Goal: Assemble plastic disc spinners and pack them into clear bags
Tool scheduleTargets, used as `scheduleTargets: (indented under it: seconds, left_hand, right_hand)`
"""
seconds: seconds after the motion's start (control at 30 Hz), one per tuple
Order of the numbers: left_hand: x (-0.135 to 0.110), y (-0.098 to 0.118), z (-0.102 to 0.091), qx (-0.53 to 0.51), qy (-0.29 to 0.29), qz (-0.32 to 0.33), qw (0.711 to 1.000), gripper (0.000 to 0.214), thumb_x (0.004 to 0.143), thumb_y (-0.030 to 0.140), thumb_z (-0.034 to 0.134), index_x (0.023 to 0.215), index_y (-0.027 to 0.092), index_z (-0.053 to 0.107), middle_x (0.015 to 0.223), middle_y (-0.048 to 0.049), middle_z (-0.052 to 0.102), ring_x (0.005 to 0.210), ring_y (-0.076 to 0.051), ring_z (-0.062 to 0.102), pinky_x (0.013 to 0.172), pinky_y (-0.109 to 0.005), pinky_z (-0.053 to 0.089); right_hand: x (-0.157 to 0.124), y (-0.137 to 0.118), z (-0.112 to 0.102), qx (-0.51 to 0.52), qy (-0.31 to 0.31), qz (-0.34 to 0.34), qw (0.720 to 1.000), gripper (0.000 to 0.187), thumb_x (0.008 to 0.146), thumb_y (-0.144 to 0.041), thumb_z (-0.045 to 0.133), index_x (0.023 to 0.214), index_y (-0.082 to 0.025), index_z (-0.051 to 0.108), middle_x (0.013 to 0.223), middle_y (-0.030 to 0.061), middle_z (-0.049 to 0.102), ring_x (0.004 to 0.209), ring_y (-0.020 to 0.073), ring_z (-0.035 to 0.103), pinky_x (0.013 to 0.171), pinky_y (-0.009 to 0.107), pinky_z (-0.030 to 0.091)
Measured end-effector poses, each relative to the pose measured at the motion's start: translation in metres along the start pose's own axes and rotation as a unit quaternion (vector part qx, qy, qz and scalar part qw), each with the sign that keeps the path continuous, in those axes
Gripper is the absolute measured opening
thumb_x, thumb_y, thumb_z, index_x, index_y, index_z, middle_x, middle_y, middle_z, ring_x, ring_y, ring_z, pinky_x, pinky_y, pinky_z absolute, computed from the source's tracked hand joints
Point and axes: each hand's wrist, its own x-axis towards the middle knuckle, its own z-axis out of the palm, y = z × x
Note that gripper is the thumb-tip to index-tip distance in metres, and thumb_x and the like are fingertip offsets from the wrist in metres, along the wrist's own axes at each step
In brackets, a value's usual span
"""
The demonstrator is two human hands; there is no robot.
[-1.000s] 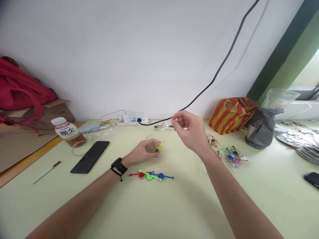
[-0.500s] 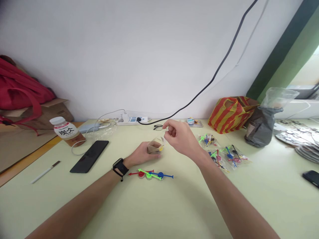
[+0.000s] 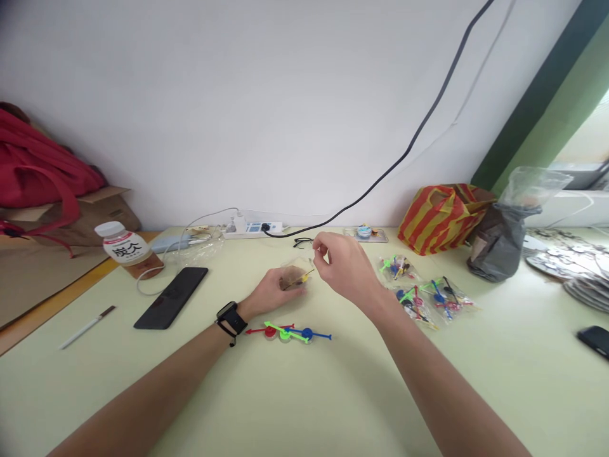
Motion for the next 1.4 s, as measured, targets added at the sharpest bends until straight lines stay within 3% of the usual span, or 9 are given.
scheduleTargets:
  seconds: [0.13, 0.43, 0.6, 0.77, 0.83, 0.93, 1.0, 1.17, 1.4]
  left_hand:
    - [0.002, -0.005, -0.002, 0.064, 0.033, 0.02, 0.997, 0.029, 0.087, 0.038, 0.071, 0.109, 0.019, 0.073, 0.087, -0.0009, 0.07, 0.076, -0.018, 0.059, 0.07, -0.029, 0.047]
    - [0.002, -0.008, 0.0, 0.144, 0.096, 0.047, 0.984, 0.024, 0.089, 0.031, 0.069, 0.111, 0.022, 0.068, 0.104, -0.0046, 0.073, 0.091, -0.022, 0.066, 0.084, -0.034, 0.051]
    - [0.002, -0.008, 0.0, 0.141, 0.115, 0.053, 0.982, 0.024, 0.09, 0.031, 0.069, 0.111, 0.022, 0.069, 0.111, -0.0069, 0.074, 0.1, -0.025, 0.069, 0.092, -0.037, 0.053]
    - [0.003, -0.011, 0.0, 0.087, 0.099, 0.035, 0.991, 0.034, 0.088, 0.033, 0.072, 0.119, 0.021, 0.069, 0.118, -0.0077, 0.075, 0.104, -0.025, 0.07, 0.09, -0.037, 0.056]
    - [0.003, -0.011, -0.001, 0.068, 0.092, 0.026, 0.993, 0.038, 0.087, 0.034, 0.073, 0.123, 0.021, 0.067, 0.118, -0.0077, 0.075, 0.104, -0.024, 0.07, 0.087, -0.035, 0.056]
    - [0.003, -0.011, -0.001, 0.041, 0.071, 0.023, 0.996, 0.043, 0.088, 0.035, 0.072, 0.128, 0.022, 0.066, 0.119, -0.0074, 0.075, 0.103, -0.023, 0.07, 0.082, -0.033, 0.056]
    - [0.003, -0.01, -0.001, 0.03, 0.061, 0.029, 0.997, 0.044, 0.089, 0.035, 0.071, 0.13, 0.022, 0.065, 0.118, -0.0072, 0.075, 0.101, -0.022, 0.07, 0.081, -0.032, 0.056]
    - [0.002, -0.01, 0.0, -0.007, 0.047, 0.047, 0.998, 0.041, 0.09, 0.034, 0.07, 0.129, 0.02, 0.065, 0.118, -0.0085, 0.073, 0.098, -0.021, 0.07, 0.087, -0.034, 0.058]
    - [0.001, -0.009, 0.0, -0.045, 0.031, 0.05, 0.997, 0.035, 0.093, 0.033, 0.067, 0.125, 0.018, 0.066, 0.121, -0.0109, 0.073, 0.107, -0.024, 0.072, 0.1, -0.04, 0.057]
  right_hand:
    - [-0.001, -0.004, 0.0, 0.024, 0.013, -0.005, 1.0, 0.011, 0.079, -0.012, 0.058, 0.083, -0.021, 0.063, 0.072, -0.0005, 0.067, 0.06, 0.0149, 0.057, 0.06, 0.027, 0.041]
    - [0.0, -0.008, 0.013, 0.135, 0.075, 0.079, 0.985, 0.005, 0.075, -0.016, 0.062, 0.079, -0.02, 0.064, 0.066, 0.0004, 0.066, 0.057, 0.015, 0.06, 0.054, 0.025, 0.048]
    - [0.0, 0.001, 0.017, 0.13, 0.021, 0.088, 0.987, 0.003, 0.076, -0.018, 0.066, 0.079, -0.019, 0.066, 0.069, 0.0027, 0.07, 0.061, 0.0176, 0.066, 0.057, 0.027, 0.052]
    - [0.001, 0.012, 0.005, 0.064, -0.063, 0.069, 0.994, 0.008, 0.082, -0.015, 0.061, 0.079, -0.019, 0.067, 0.067, 0.0018, 0.07, 0.06, 0.0174, 0.065, 0.058, 0.028, 0.048]
    - [0.002, 0.015, -0.001, 0.032, -0.089, 0.053, 0.994, 0.013, 0.086, -0.015, 0.058, 0.078, -0.02, 0.067, 0.066, 0.0009, 0.068, 0.059, 0.0167, 0.062, 0.057, 0.028, 0.044]
    - [0.003, 0.018, -0.007, -0.005, -0.1, 0.0, 0.995, 0.015, 0.087, -0.014, 0.059, 0.078, -0.021, 0.068, 0.08, 0.0028, 0.072, 0.064, 0.0159, 0.061, 0.061, 0.028, 0.042]
    - [0.004, 0.02, -0.009, 0.0, -0.116, -0.022, 0.993, 0.014, 0.086, -0.014, 0.06, 0.079, -0.021, 0.07, 0.088, 0.0032, 0.073, 0.066, 0.0152, 0.06, 0.062, 0.028, 0.042]
    - [0.004, 0.023, -0.01, 0.022, -0.155, -0.008, 0.988, 0.016, 0.088, -0.018, 0.059, 0.084, -0.023, 0.074, 0.076, 0.0015, 0.072, 0.06, 0.0161, 0.058, 0.058, 0.028, 0.041]
    - [0.003, 0.026, -0.01, 0.085, -0.187, 0.013, 0.979, 0.019, 0.092, -0.027, 0.061, 0.097, -0.023, 0.078, 0.076, 0.0007, 0.074, 0.056, 0.0135, 0.055, 0.052, 0.026, 0.04]
